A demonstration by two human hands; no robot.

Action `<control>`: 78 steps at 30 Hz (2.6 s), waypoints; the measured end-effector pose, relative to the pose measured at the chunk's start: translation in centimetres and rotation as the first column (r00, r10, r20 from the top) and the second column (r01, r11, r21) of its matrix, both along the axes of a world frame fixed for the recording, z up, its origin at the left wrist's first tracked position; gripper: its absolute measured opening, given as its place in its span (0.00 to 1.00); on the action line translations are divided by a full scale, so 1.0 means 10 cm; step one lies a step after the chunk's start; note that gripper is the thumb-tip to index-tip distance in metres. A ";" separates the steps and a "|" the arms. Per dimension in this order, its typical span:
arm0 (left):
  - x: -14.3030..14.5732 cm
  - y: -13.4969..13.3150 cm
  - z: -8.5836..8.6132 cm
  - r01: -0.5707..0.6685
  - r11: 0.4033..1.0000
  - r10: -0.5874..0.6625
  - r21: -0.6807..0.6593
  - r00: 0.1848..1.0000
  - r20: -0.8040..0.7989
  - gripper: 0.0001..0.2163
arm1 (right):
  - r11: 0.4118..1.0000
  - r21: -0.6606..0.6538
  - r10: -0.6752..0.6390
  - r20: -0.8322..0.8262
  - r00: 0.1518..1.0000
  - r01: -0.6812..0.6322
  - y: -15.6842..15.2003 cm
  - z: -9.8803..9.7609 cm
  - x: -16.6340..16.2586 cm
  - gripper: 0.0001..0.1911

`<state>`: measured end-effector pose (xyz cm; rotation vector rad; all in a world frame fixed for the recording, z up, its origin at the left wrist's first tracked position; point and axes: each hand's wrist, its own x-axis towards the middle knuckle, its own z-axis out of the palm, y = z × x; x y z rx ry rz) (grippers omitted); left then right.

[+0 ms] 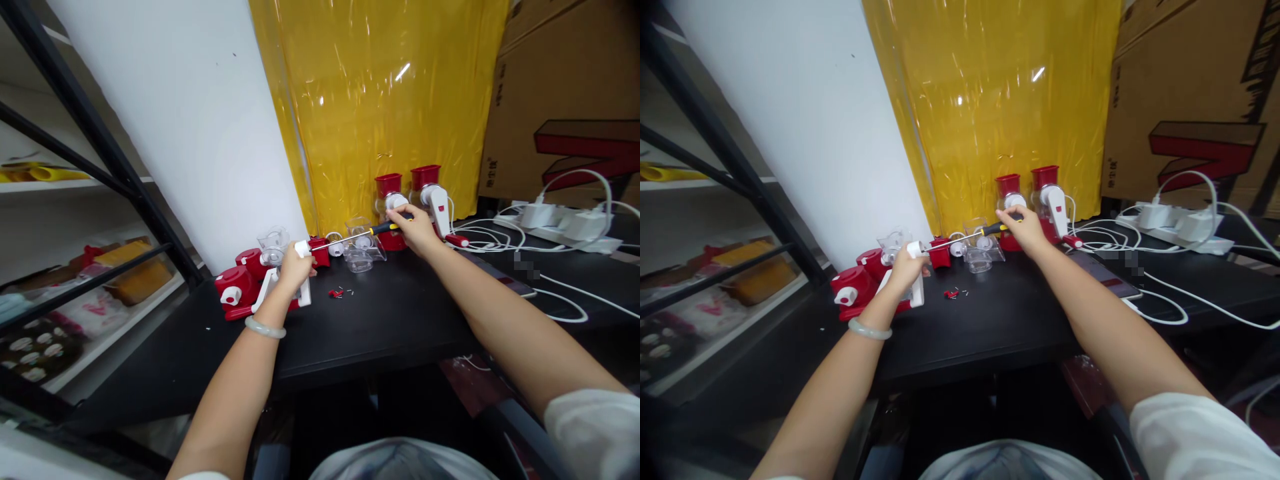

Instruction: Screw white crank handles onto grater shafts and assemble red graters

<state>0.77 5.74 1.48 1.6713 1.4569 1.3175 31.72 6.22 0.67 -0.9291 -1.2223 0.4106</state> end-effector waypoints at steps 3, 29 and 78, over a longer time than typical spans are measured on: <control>-0.06 0.02 -0.03 -0.051 0.970 0.067 0.239 0.996 -0.057 0.19 | 0.970 -0.234 0.067 0.028 0.997 -0.058 0.00 -0.02 0.01 0.34; -0.01 0.02 0.00 -0.022 0.989 0.019 -0.144 1.000 -0.023 0.17 | 0.880 -0.088 0.416 -0.332 0.846 -0.467 -0.02 -0.01 0.09 0.25; -0.13 -0.12 0.01 -0.044 0.860 0.187 0.509 0.955 -0.232 0.22 | 0.943 -0.268 0.195 -0.027 0.980 -0.195 -0.07 0.01 0.05 0.28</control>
